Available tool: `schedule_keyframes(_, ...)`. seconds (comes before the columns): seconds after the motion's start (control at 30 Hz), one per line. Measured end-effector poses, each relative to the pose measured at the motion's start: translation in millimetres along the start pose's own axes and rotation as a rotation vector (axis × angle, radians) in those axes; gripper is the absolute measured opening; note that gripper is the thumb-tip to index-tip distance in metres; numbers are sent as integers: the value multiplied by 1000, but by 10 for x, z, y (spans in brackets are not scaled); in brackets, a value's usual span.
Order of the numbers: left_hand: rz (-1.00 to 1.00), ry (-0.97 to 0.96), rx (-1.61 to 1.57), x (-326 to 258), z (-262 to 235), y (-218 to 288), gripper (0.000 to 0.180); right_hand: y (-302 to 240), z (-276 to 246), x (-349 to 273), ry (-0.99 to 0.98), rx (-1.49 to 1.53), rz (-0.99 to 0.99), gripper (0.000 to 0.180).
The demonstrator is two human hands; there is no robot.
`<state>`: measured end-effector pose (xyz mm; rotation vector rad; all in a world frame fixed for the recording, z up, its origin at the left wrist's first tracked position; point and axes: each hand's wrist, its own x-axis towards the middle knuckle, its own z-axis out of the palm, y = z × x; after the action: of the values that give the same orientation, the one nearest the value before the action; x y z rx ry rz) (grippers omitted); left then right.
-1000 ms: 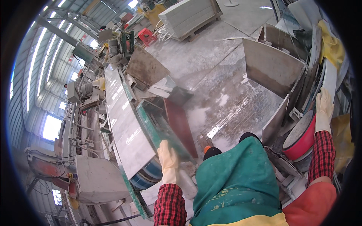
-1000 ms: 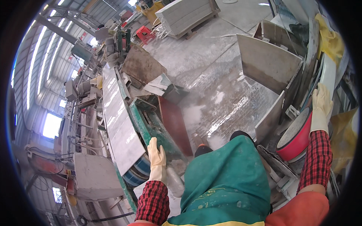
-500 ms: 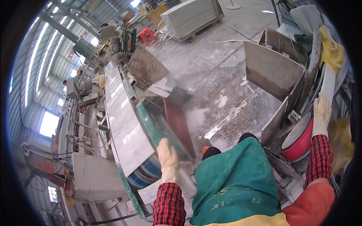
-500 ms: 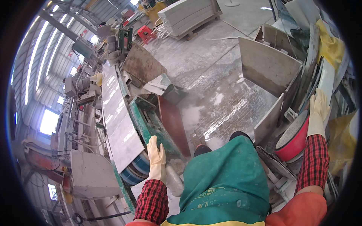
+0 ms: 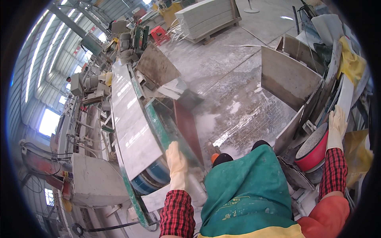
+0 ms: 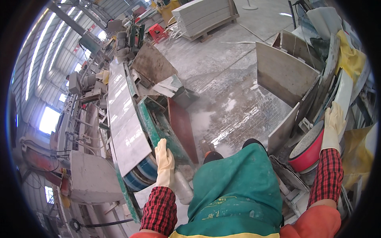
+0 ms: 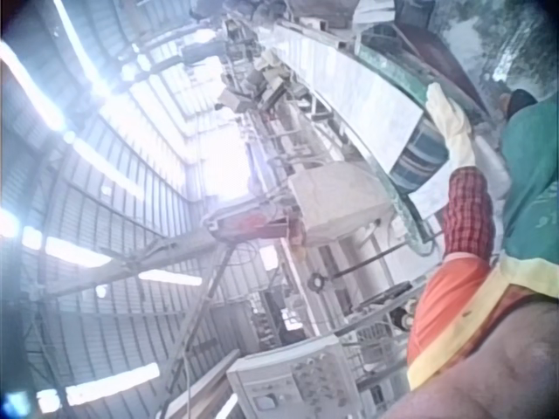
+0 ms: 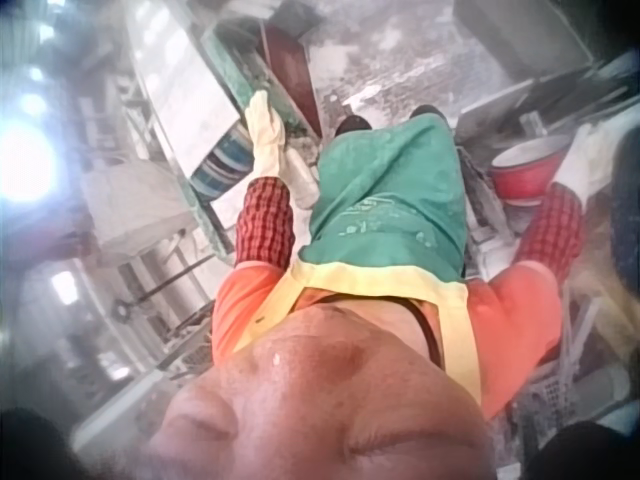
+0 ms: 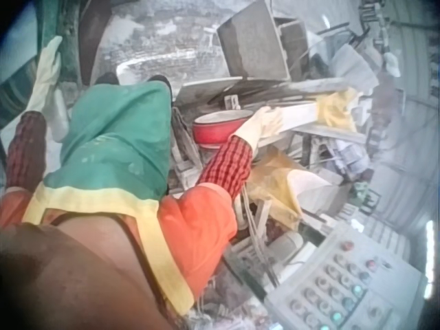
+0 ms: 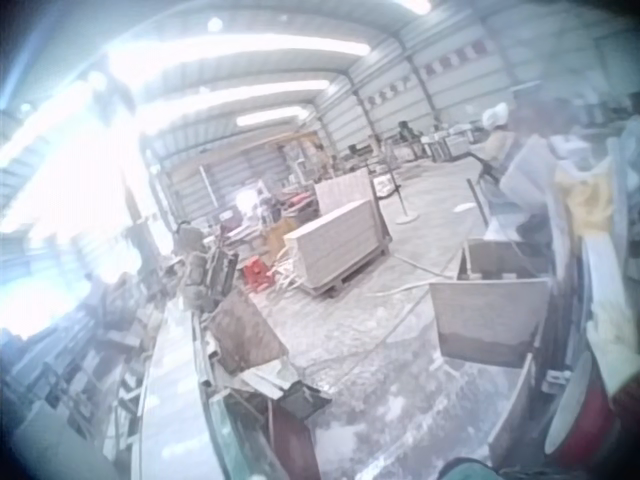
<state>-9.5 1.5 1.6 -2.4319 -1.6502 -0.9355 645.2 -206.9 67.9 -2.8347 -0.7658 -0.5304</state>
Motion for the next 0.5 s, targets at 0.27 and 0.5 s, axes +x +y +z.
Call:
schedule_keyframes(0.27,33,38,-8,30,-8,34,38,-3,-18,-74,-32,-30,18,45)
schedule_keyframes(0.5,-90,-49,-105,6,-46,30,40,19,76,-105,21,-44,8,41)
